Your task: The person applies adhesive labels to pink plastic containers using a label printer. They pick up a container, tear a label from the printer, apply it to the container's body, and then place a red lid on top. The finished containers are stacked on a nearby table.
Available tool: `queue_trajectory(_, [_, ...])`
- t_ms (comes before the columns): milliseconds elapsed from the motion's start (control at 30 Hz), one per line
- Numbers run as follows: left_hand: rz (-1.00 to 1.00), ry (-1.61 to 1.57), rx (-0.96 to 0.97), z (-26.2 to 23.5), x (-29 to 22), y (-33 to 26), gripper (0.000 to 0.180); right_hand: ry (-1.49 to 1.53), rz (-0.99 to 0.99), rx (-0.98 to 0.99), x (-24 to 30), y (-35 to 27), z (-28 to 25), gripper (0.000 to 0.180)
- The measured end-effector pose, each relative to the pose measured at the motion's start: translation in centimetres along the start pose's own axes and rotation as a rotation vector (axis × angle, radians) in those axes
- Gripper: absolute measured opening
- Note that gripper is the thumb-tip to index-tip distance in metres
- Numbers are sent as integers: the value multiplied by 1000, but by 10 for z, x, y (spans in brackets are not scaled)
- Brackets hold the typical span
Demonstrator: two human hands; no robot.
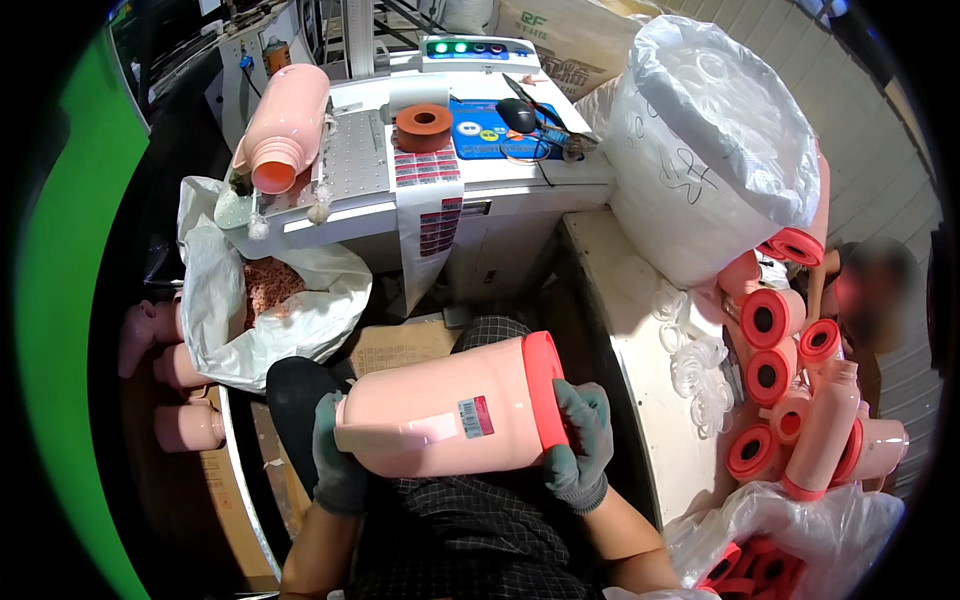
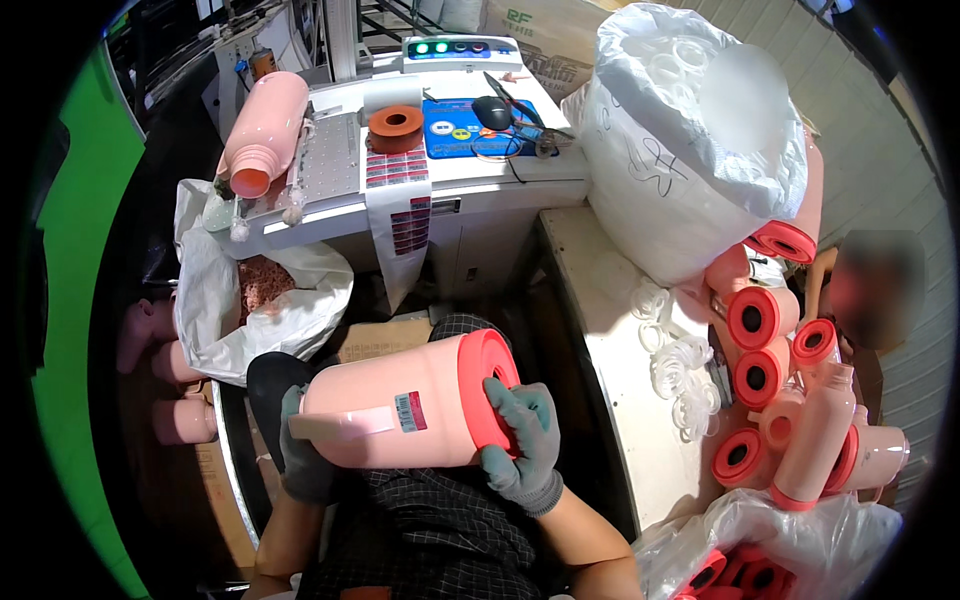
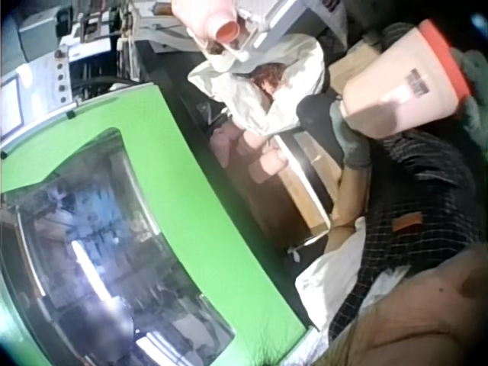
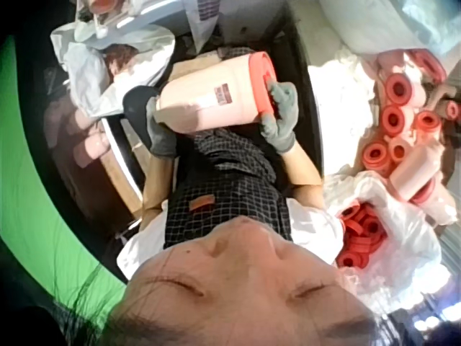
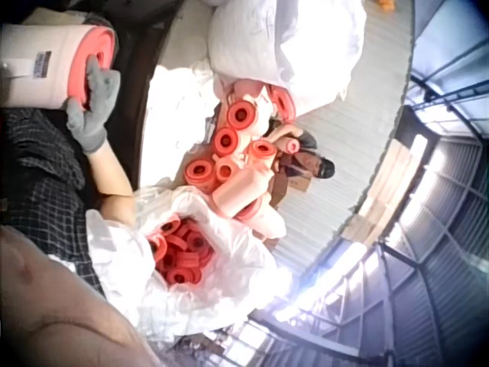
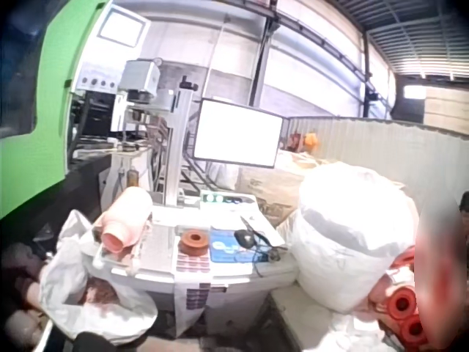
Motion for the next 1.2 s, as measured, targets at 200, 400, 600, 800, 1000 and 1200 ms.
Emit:
queue_trajectory(200, [-236, -254, -139, -27, 44, 10, 27, -32, -76, -78, 6, 4, -21, 61])
queue_trajectory(400, [-269, -181, 21, -56, 46, 14, 44, -367, -47, -131, 2, 4, -72, 91])
queue_trajectory(600, [-56, 275, 49, -33, 45, 8, 19, -78, -77, -44, -5, 2, -30, 74])
queue_trajectory(800, [-446, -531, 134, -55, 70, 8, 34, -5, -172, 39, -11, -7, -25, 73])
queue_trajectory(1000, [-239, -397, 152, -52, 59, 5, 31, -4, -68, -4, -6, -16, -20, 62])
queue_trajectory(1200, [260, 255, -63, 39, -27, -11, 31, 204, 271, -30, -12, -8, -12, 62])
Point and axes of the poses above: each hand's wrist, its own y-axis towards the middle knuckle, its own z-axis out of the palm, x = y × z, the point moved 5 cm from there along y, towards the middle knuckle, and after that the axes turned 15 degrees about -y, right-handed, at the moved point
